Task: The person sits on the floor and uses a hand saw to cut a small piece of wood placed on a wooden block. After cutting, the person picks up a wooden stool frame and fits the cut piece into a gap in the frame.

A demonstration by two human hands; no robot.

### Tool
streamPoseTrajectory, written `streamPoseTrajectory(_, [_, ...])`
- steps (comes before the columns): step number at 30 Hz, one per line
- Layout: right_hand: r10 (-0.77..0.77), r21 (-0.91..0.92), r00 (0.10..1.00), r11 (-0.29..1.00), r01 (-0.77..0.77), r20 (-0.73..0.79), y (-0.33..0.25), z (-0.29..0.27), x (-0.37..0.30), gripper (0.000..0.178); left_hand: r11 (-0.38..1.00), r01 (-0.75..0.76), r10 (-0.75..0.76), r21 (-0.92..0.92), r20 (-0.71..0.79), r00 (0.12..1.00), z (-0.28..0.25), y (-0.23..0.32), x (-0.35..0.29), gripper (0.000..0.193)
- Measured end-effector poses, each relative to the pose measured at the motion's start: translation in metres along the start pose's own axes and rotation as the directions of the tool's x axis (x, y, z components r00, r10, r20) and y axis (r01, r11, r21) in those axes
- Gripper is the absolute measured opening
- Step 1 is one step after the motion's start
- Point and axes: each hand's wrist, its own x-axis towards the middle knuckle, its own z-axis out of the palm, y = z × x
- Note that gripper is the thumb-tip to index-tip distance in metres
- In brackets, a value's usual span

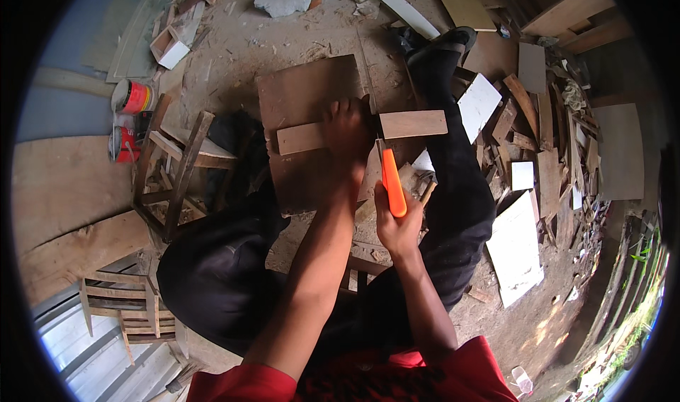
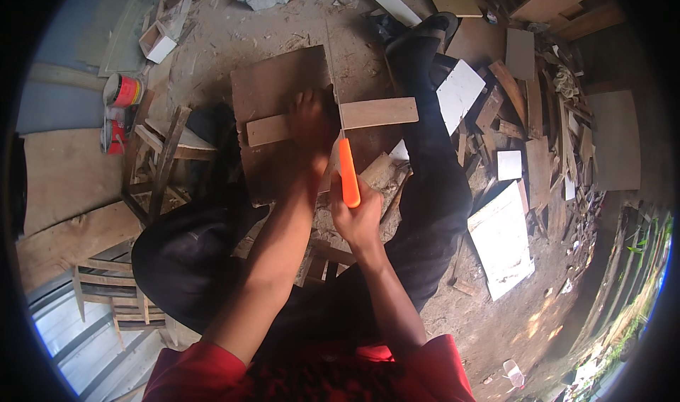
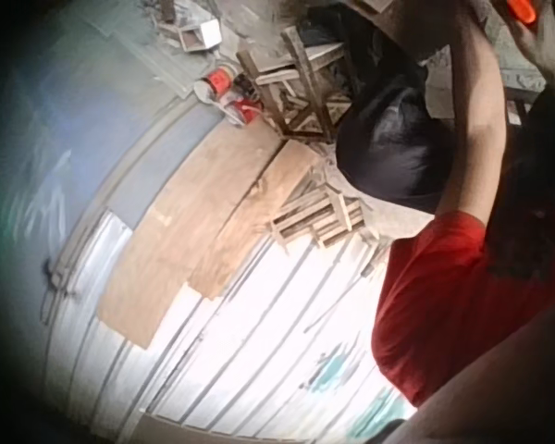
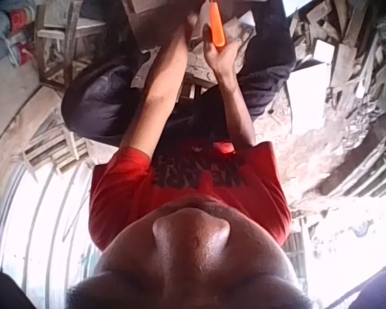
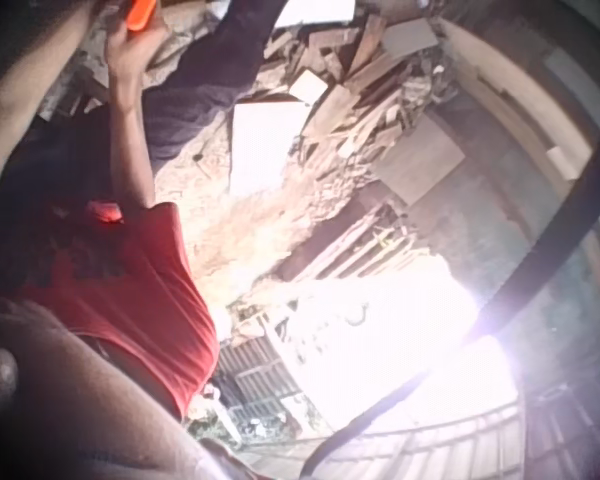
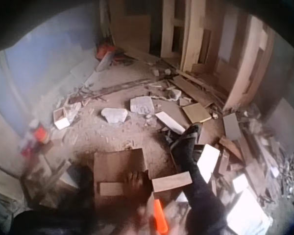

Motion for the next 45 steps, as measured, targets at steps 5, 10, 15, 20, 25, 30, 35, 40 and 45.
streamPoseTrajectory(5, [0.013, 0.037, 1.000, 0.999, -0.014, 0.027, 0.012, -0.049, -0.104, 0.018, 0.998, 0.040, -0.043, 0.057, 0.061, 0.997, 0.007, -0.003, 0.001, 0.024])
streamPoseTrajectory(10, [0.068, 0.121, 0.998, 0.991, -0.065, -0.013, 0.004, -0.053, -0.114, 0.017, 0.999, 0.044, -0.046, 0.023, 0.119, 0.992, 0.005, -0.004, -0.002, 0.022])
streamPoseTrajectory(15, [-0.053, 0.161, 0.997, 0.985, 0.061, -0.056, 0.015, -0.002, 0.014, 0.027, 1.000, -0.026, 0.026, -0.015, 0.033, 0.999, -0.001, -0.003, 0.001, 0.022])
streamPoseTrajectory(20, [-0.050, 0.041, 0.998, 0.998, 0.048, 0.037, 0.015, -0.022, -0.050, 0.026, 0.997, -0.046, 0.047, 0.056, -0.026, 0.999, 0.010, -0.016, 0.002, 0.026])
streamPoseTrajectory(25, [-0.011, 0.012, 0.997, 1.000, 0.010, 0.079, 0.025, -0.064, -0.155, 0.019, 0.999, 0.036, -0.036, -0.004, 0.012, 0.999, 0.007, -0.004, 0.003, 0.033])
streamPoseTrajectory(30, [-0.039, 0.037, 0.999, 0.999, 0.037, 0.035, 0.019, -0.056, -0.100, 0.020, 1.000, 0.017, -0.016, -0.015, 0.120, 0.993, 0.006, -0.005, 0.002, 0.027])
streamPoseTrajectory(35, [-0.001, 0.056, 1.000, 0.998, -0.001, 0.030, -0.012, -0.003, 0.003, 0.031, 1.000, 0.023, -0.024, 0.017, 0.004, 1.000, 0.015, -0.021, -0.014, 0.020])
streamPoseTrajectory(40, [-0.011, 0.092, 0.998, 0.996, 0.006, 0.055, 0.017, -0.036, -0.092, 0.024, 0.996, 0.088, -0.087, 0.006, 0.161, 0.983, 0.008, -0.013, 0.002, 0.019])
streamPoseTrajectory(45, [0.051, 0.022, 0.992, 0.998, -0.054, 0.113, 0.020, -0.072, -0.158, 0.015, 0.996, 0.088, -0.090, 0.025, 0.117, 0.989, 0.002, -0.006, 0.006, 0.036])
